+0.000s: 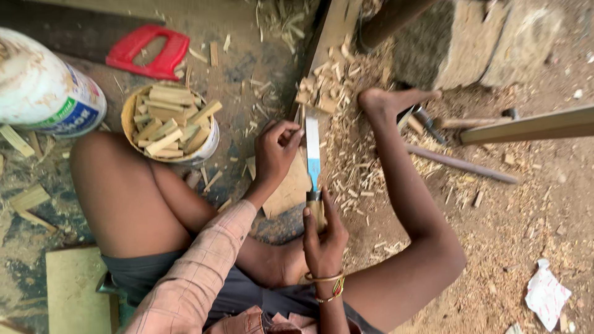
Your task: The person sits on the ground and uses a chisel to carve small wooden pieces. They hold the wood with their left hand and the chisel with their right, repeatedly shaving off thin strips of wood. The carved pieces are placed into a nearby container.
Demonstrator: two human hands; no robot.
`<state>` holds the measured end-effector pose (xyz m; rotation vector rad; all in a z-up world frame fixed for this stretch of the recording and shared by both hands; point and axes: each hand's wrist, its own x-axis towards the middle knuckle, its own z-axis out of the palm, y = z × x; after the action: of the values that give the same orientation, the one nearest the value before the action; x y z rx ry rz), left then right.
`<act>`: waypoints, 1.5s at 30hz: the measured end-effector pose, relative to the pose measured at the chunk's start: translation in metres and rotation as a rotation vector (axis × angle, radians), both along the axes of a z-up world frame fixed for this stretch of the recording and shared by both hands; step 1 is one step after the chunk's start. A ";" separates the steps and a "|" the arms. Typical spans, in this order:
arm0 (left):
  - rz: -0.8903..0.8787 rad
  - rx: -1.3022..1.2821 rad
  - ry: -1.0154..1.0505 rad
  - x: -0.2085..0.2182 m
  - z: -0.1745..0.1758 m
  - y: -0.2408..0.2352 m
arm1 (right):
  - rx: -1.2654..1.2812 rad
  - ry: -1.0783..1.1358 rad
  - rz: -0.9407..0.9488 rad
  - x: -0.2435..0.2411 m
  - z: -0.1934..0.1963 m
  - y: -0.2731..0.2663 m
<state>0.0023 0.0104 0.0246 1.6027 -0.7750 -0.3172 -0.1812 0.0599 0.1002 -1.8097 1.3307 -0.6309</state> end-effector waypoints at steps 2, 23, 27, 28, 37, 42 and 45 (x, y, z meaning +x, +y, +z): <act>-0.013 -0.021 -0.022 0.001 -0.005 0.002 | -0.147 -0.035 0.080 -0.003 -0.003 0.003; -0.059 -0.082 0.125 0.013 -0.017 0.001 | -0.174 0.197 0.134 0.039 0.023 0.001; -0.070 -0.080 0.141 0.014 -0.023 -0.003 | -0.190 0.137 0.130 0.045 0.019 0.003; -0.070 -0.077 0.146 0.012 -0.024 -0.001 | -0.125 0.189 0.104 0.045 0.016 0.003; -0.134 -0.087 0.272 0.019 -0.028 -0.007 | -0.138 -0.013 0.061 0.035 -0.017 0.003; -0.092 -0.098 0.189 0.014 -0.016 -0.002 | 0.102 -0.231 -0.010 0.012 -0.006 0.004; -0.103 -0.058 0.185 0.013 -0.009 -0.001 | 0.235 -0.274 -0.086 -0.008 0.002 0.013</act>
<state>0.0151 0.0096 0.0159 1.4592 -0.7187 -0.5054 -0.1896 0.0729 0.1022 -1.4291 1.2445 -0.7088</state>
